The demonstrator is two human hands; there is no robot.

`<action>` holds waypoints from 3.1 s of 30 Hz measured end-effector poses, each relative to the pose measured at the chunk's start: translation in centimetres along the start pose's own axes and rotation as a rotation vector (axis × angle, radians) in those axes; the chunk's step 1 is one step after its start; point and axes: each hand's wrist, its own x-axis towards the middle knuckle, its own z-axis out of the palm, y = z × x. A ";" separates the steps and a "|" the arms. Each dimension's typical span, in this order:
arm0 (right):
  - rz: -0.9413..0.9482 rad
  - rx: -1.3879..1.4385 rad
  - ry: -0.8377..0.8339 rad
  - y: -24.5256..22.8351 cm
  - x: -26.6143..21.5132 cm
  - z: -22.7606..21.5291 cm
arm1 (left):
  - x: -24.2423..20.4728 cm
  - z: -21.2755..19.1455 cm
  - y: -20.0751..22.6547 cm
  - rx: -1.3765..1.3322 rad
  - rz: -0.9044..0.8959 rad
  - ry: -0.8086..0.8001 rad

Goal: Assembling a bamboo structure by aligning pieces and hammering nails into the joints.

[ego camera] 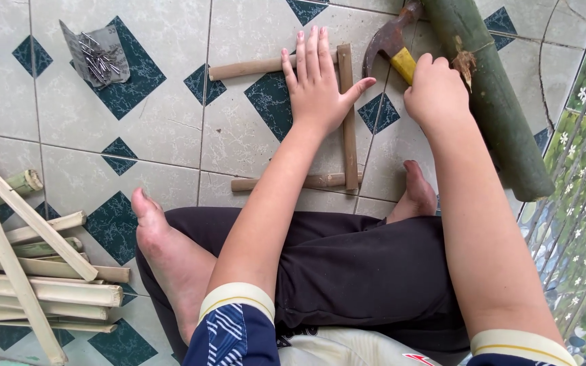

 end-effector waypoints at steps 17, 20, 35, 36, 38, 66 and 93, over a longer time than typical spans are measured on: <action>-0.024 0.181 -0.176 0.3 -2.3 -3.9 | -0.1 0.3 -0.4 -0.048 0.026 0.068; -0.058 0.189 -0.133 0.1 -2.6 -4.4 | -0.1 0.5 -0.5 -0.120 0.015 0.104; -0.140 0.717 0.067 -0.8 -5.0 -5.9 | 1.4 0.1 -2.1 -0.629 0.251 0.361; -0.134 0.716 0.064 -0.8 -5.3 -6.0 | 1.5 0.0 -2.1 -0.631 0.252 0.355; -0.179 0.682 0.115 -0.9 -6.0 -6.0 | 1.6 -0.1 -2.2 -0.631 0.260 0.329; -0.349 0.382 0.127 -0.8 -6.5 -2.4 | 2.3 1.7 -2.3 -0.623 0.172 0.391; -0.366 0.346 0.291 -1.4 -6.4 -0.7 | 2.1 0.4 -2.2 -0.733 0.110 0.333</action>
